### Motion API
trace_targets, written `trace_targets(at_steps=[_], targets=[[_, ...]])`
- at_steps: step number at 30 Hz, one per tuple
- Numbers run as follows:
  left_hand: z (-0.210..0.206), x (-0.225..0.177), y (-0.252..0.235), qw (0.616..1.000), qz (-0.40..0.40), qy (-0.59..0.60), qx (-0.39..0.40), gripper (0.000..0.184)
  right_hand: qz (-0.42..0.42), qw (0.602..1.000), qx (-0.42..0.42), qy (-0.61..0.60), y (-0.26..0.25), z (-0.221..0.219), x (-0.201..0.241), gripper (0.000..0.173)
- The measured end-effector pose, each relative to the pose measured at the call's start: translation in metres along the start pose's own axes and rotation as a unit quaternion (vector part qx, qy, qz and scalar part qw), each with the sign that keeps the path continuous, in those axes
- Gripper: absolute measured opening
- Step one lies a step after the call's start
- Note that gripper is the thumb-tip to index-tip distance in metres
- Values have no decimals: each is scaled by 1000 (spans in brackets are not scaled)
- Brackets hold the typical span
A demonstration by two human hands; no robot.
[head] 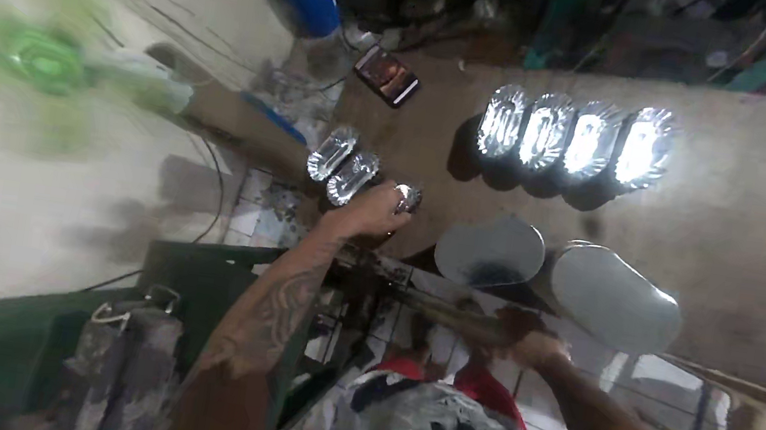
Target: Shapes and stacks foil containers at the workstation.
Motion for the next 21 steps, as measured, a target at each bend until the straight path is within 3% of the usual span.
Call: trace_targets(at_steps=[4,8,11,13,14,16,17,19,21], targets=[[-19,1,-14,999,-17,4,29,37,-50,998,-22,-20,7,-2,-10,108],[-25,4,-9,999,-39,-19,-5,33,-6,999,-48,11,16,25,40,101],[-28,5,0,991,15,-120,-55,51,-22,994,-84,-63,37,31,62,66],[-23,11,-1,985,0,-147,-91,48,25,968,-197,-151,76,68,105,45],[-20,16,-4,982,-12,-153,-106,46,57,949,-277,-143,100,93,128,43],[-15,29,-12,982,-20,-153,-110,47,97,897,-431,2,145,143,154,40],[-10,33,-14,982,-16,-155,-107,48,94,884,-452,77,158,167,154,44],[-4,34,-12,981,-18,-159,-113,52,105,875,-426,205,157,203,134,57],[5,20,9,985,-23,-91,-142,59,135,891,-366,234,138,209,110,50]])
Point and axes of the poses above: each hand's wrist, its own y-axis away from the middle knuckle, its own z-axis out of the back of the hand, x = y × z, the point moved 6 cm from there along -y, towards the middle knuckle, and after that the axes turned 15 degrees about z, right-handed, at the moved point
